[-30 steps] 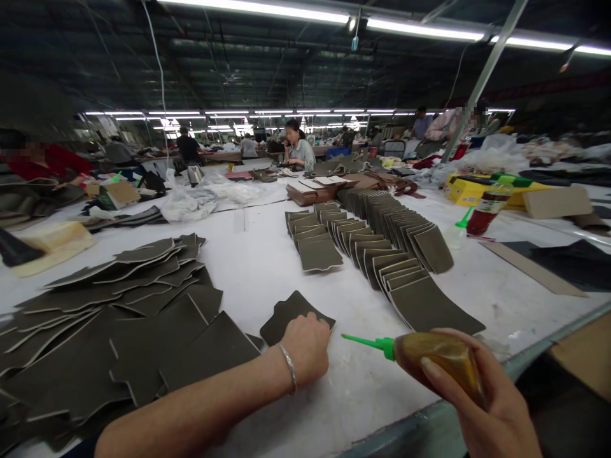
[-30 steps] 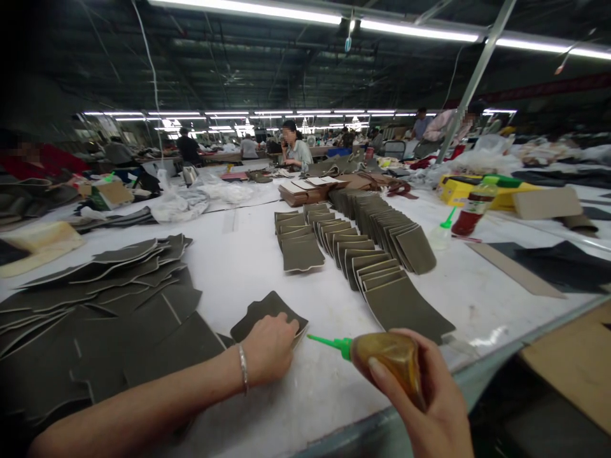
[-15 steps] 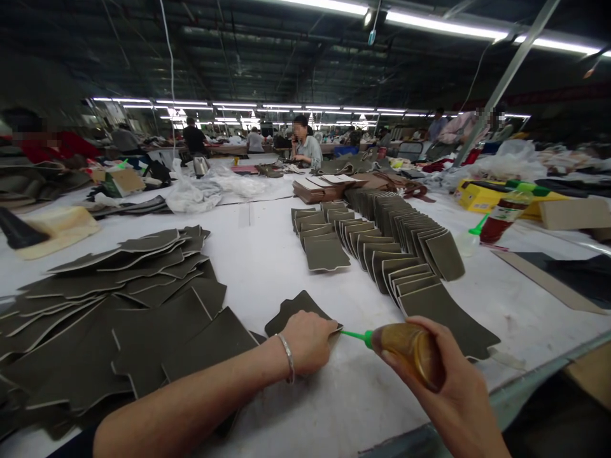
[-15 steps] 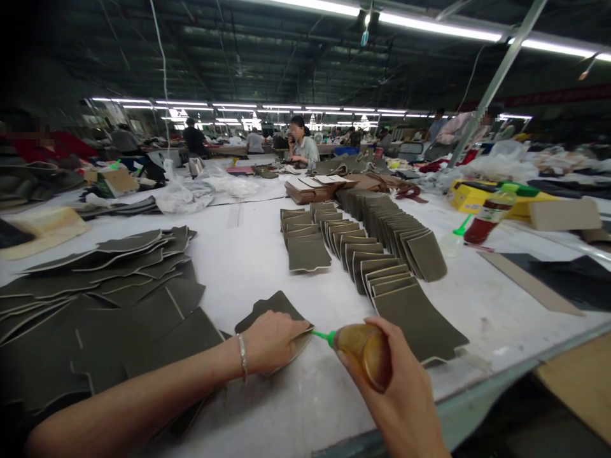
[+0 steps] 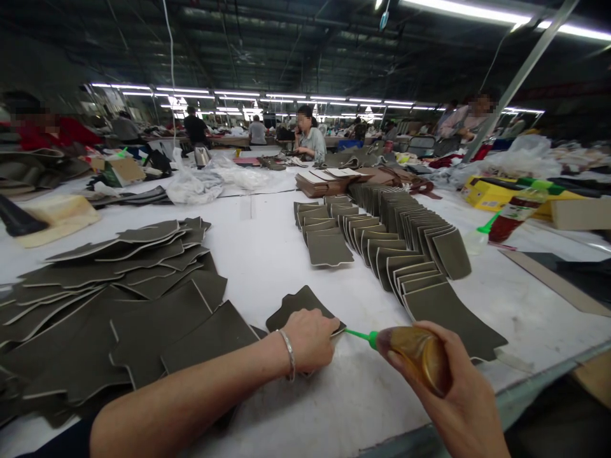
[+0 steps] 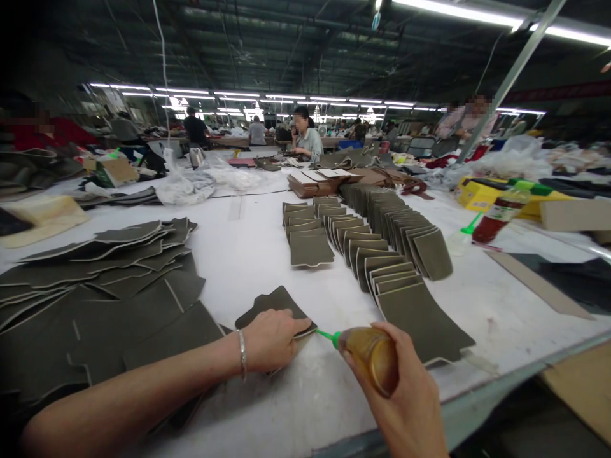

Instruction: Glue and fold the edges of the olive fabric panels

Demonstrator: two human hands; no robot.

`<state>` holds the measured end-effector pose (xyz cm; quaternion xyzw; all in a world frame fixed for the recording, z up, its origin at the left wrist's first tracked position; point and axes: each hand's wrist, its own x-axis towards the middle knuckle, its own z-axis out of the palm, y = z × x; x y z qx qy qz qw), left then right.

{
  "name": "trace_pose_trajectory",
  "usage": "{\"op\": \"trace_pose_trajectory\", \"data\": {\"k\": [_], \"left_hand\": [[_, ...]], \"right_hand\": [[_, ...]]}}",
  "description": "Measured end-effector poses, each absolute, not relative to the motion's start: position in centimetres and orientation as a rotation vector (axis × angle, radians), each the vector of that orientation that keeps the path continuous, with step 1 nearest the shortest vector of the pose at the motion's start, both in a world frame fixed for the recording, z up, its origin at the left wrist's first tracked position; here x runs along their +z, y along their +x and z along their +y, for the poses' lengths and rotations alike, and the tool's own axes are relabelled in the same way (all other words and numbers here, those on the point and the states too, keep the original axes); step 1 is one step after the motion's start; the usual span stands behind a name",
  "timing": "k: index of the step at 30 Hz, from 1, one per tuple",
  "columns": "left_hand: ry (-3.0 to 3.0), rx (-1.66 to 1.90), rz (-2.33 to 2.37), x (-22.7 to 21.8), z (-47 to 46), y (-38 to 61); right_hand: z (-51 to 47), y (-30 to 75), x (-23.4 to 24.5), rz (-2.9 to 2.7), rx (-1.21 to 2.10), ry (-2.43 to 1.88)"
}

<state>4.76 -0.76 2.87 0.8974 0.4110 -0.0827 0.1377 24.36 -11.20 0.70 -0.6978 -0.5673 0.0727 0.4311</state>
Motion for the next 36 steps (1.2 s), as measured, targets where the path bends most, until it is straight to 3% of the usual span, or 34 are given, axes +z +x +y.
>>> {"op": "trace_pose_trajectory", "data": {"k": [15, 21, 36], "left_hand": [[2.575, -0.230, 1.182, 2.6, -1.0, 4.5], [2.578, -0.221, 1.155, 2.3, -0.9, 4.3], [2.623, -0.207, 1.086, 1.7, -0.4, 3.7]], "right_hand": [[-11.0, 25.7, -0.9, -1.331, 0.406, -1.707], [-10.9, 26.3, -1.4, -1.318, 0.337, -1.719], [-12.6, 22.6, -1.0, -1.093, 0.667, -1.590]]}}
